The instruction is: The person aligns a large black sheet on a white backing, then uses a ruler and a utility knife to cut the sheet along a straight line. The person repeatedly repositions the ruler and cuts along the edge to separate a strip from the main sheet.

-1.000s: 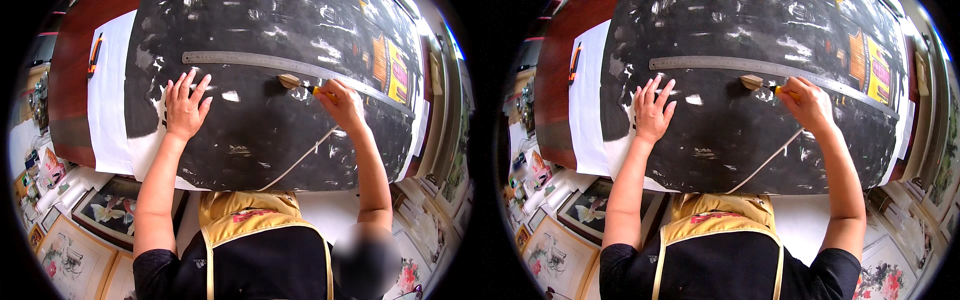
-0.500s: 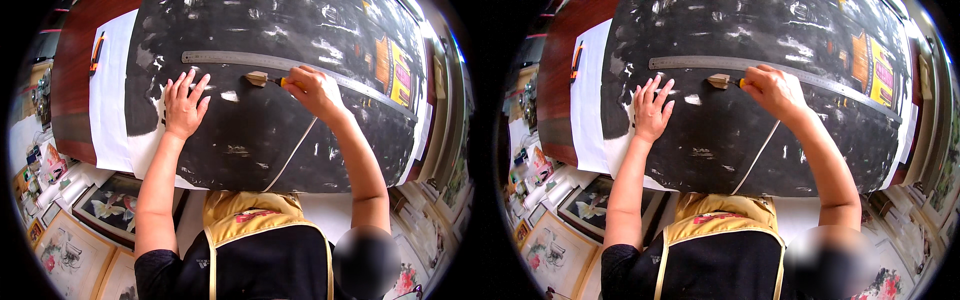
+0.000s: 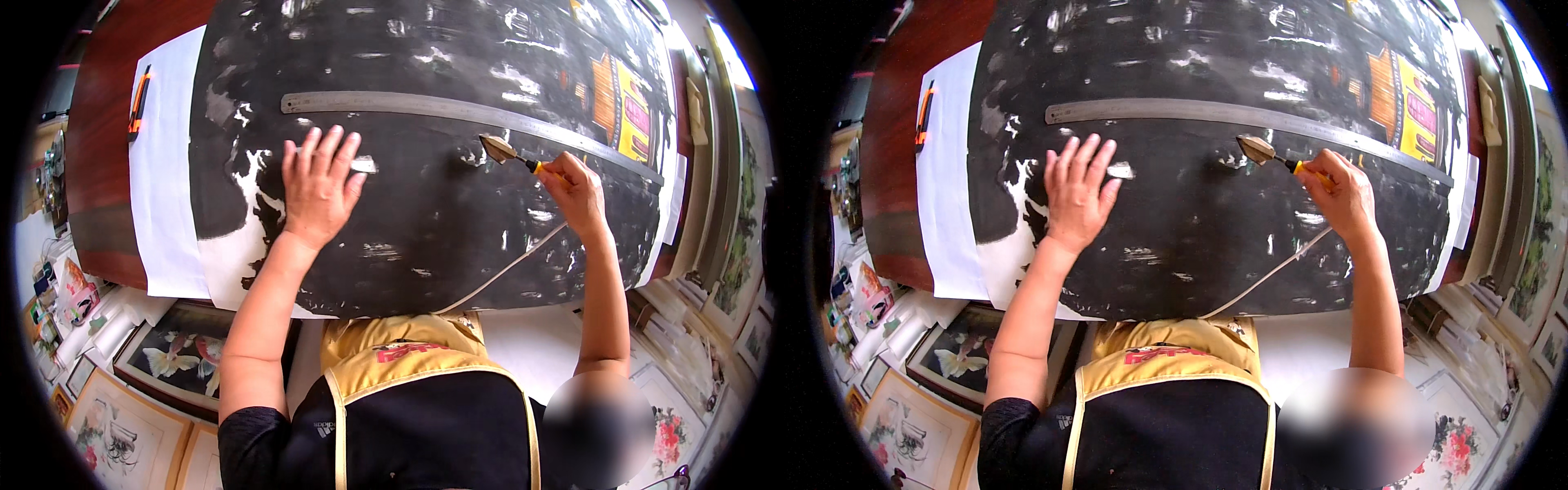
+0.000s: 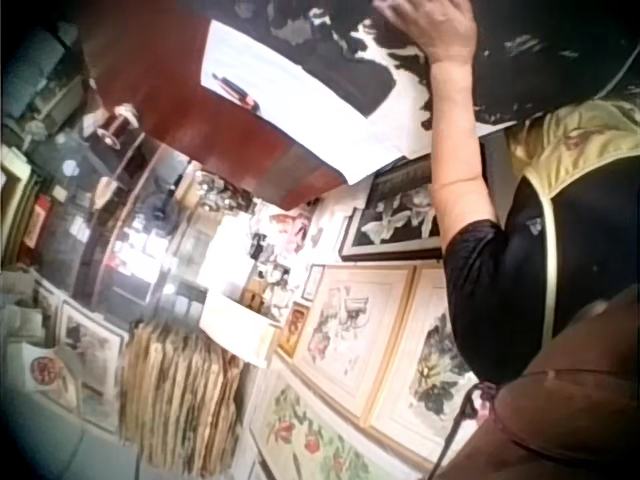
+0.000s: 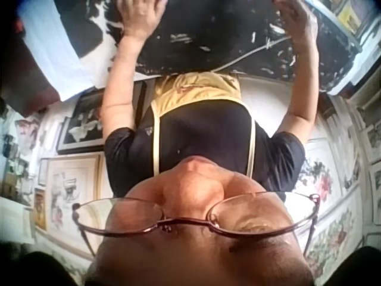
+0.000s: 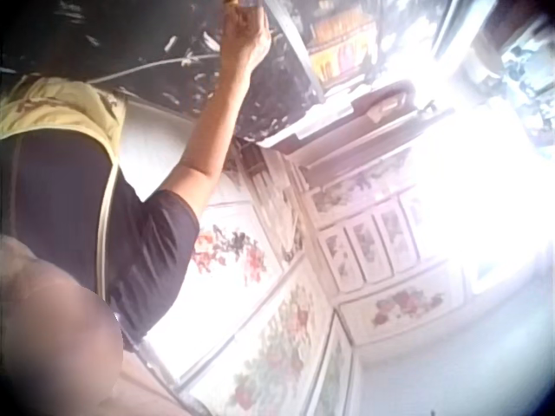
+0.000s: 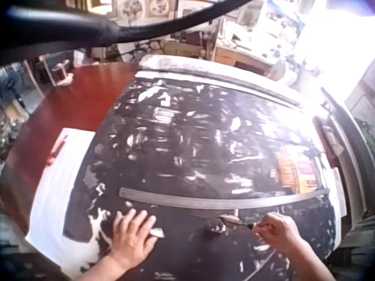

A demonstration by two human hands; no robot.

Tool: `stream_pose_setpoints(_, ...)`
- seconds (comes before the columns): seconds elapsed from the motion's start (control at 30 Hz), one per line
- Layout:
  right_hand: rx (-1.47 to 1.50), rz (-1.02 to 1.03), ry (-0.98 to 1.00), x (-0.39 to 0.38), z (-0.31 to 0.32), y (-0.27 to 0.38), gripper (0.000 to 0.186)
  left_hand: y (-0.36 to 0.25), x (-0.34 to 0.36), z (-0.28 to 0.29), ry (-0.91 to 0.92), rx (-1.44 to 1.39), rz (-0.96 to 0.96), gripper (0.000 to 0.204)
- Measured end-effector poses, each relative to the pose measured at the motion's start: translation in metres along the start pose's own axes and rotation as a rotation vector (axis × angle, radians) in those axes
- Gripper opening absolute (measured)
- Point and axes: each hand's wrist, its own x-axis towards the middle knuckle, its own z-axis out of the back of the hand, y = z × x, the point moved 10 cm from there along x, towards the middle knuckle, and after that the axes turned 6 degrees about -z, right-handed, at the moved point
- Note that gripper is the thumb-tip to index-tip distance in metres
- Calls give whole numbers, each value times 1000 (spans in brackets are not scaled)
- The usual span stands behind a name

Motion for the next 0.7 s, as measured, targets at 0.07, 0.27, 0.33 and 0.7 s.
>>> stream_pose_setpoints(0.07,-15,45,-12,2,0,-3,16,-24,9,-11,22,-65,-38,57)
stream_pose_setpoints(0.27,-37,165,76,18,-9,-13,16,-59,28,-33,35,-11,-8,60)
stream_pose_setpoints(0.33,-37,251,64,25,-12,0,14,-65,26,-36,39,9,9,61)
stream_pose_setpoints(0.7,15,453,147,60,-52,96,13,-58,-8,-23,-1,-5,139,59)
